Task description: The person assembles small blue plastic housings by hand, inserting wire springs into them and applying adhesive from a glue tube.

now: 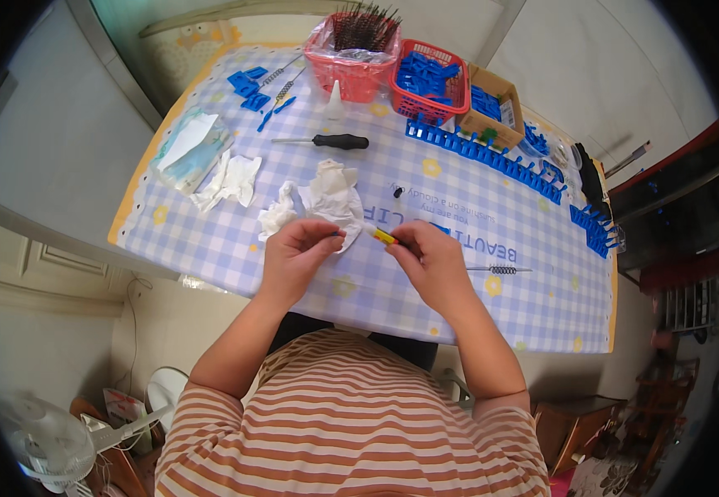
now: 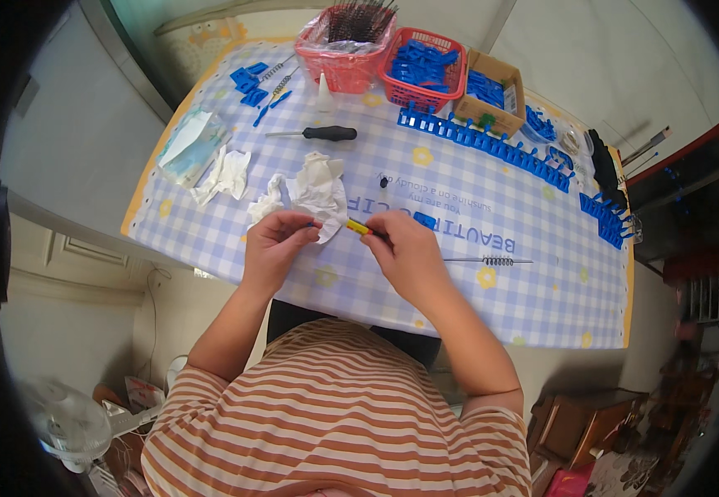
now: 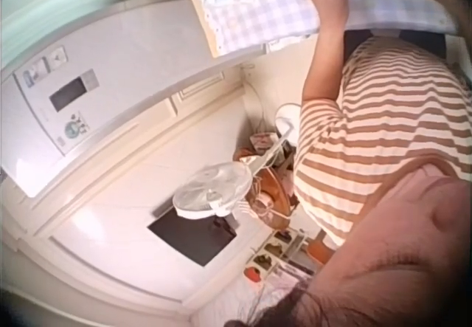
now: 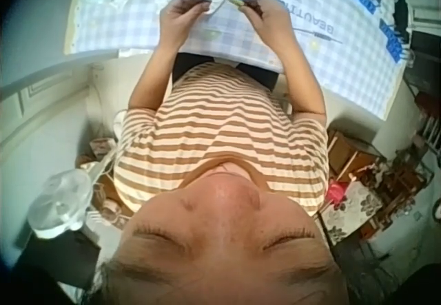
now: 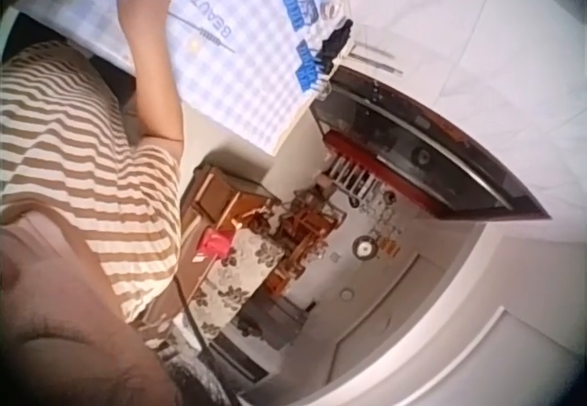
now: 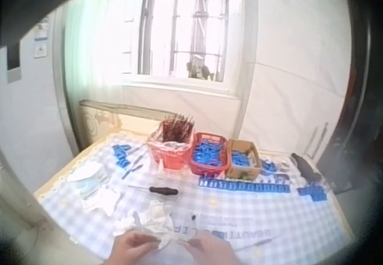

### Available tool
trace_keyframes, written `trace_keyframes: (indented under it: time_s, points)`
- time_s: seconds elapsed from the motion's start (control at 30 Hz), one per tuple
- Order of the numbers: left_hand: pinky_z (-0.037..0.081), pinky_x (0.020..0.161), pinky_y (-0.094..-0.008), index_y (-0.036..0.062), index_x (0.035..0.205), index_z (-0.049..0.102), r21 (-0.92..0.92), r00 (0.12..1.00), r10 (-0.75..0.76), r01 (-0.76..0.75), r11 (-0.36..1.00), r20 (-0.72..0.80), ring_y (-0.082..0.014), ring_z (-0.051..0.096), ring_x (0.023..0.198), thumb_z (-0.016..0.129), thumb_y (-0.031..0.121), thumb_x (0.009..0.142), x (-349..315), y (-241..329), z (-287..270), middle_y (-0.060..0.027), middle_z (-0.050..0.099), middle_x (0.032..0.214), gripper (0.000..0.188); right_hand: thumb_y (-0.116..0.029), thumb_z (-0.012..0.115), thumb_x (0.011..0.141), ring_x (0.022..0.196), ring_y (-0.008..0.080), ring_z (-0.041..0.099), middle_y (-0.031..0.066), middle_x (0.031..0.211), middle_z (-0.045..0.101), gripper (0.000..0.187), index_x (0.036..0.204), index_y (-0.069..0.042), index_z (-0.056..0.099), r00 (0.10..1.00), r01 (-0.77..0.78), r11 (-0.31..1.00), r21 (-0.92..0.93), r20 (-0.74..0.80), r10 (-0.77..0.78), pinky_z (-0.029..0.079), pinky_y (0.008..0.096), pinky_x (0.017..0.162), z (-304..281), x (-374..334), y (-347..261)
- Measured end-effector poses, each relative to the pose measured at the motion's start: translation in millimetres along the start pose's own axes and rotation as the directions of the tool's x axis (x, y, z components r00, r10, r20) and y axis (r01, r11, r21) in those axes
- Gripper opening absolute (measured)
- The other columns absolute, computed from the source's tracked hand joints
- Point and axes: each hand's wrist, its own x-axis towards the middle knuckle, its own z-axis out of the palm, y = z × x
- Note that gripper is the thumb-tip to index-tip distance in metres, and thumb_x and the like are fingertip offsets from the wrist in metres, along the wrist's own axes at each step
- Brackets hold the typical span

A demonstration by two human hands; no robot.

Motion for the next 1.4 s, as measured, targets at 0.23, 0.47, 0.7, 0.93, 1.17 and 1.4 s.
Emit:
trace_keyframes:
  time_s: [0.23,0.47,0.7,0.93,1.17,1.4]
  points:
    - [0.051,0.077,-0.0230,-0.0015,0.097,0.063,-0.017,0.996,0.012,-0.011,1.000,0.089,-0.0106,0.064,0.086,0.067,-0.004,0.082,-0.9,3.8,11.7,-0.0073,0.068,0.092,0.016,-0.001,0.070,0.078,0.065,0.0196,0.059,0.0085,0.081,0.062,0.031,0.108,-0.004,0.065,0.991,0.131,0.991,0.030,0.028,-0.132,0.048,0.0285,0.057,-27.6,-22.3,-3.1]
    - [0.051,0.077,-0.0216,-0.0020,0.097,0.063,0.097,0.990,-0.016,0.002,0.995,0.143,-0.0094,0.064,0.084,0.066,-0.006,0.082,-4.9,3.8,25.6,-0.0069,0.068,0.091,0.016,0.000,0.069,0.079,0.062,0.0219,0.057,0.0086,0.078,0.058,0.028,0.106,-0.004,0.065,0.984,0.179,0.980,-0.084,0.029,-0.178,0.047,0.0299,0.056,-33.5,-29.0,-7.6]
    - [0.051,0.075,-0.0207,-0.0025,0.098,0.064,0.142,0.991,-0.001,-0.018,0.990,0.132,-0.0081,0.063,0.083,0.068,-0.005,0.081,-8.2,2.3,29.8,-0.0060,0.068,0.091,0.017,0.001,0.067,0.079,0.063,0.0242,0.058,0.0093,0.079,0.058,0.026,0.104,-0.002,0.065,0.973,0.231,0.961,-0.152,0.021,-0.231,0.047,0.0318,0.055,-37.6,-32.3,-10.1]
    - [0.051,0.073,-0.0196,-0.0023,0.098,0.065,0.170,0.991,0.004,-0.026,0.985,0.132,-0.0074,0.063,0.082,0.068,-0.004,0.081,-12.0,3.8,31.1,-0.0053,0.068,0.089,0.017,0.001,0.067,0.078,0.062,0.0254,0.058,0.0098,0.078,0.057,0.026,0.104,-0.002,0.065,0.972,0.233,0.957,-0.175,0.026,-0.232,0.047,0.0332,0.055,-38.5,-35.8,-9.8]
    - [0.050,0.072,-0.0190,-0.0017,0.098,0.067,0.214,0.991,0.024,-0.052,0.975,0.133,-0.0066,0.062,0.080,0.069,-0.003,0.081,-13.4,2.9,30.3,-0.0039,0.067,0.088,0.017,0.000,0.066,0.078,0.061,0.0263,0.057,0.0098,0.077,0.055,0.027,0.105,-0.003,0.064,0.970,0.241,0.947,-0.211,0.050,-0.236,0.047,0.0347,0.053,-39.2,-37.1,-12.0]
    - [0.049,0.070,-0.0188,-0.0019,0.098,0.068,0.231,0.990,0.053,-0.082,0.969,0.128,-0.0063,0.061,0.079,0.069,-0.004,0.080,-15.1,2.8,30.9,-0.0038,0.067,0.089,0.017,0.001,0.066,0.077,0.062,0.0267,0.057,0.0098,0.078,0.054,0.029,0.106,-0.003,0.063,0.960,0.280,0.919,-0.276,0.076,-0.270,0.047,0.0358,0.054,-42.1,-37.8,-13.7]
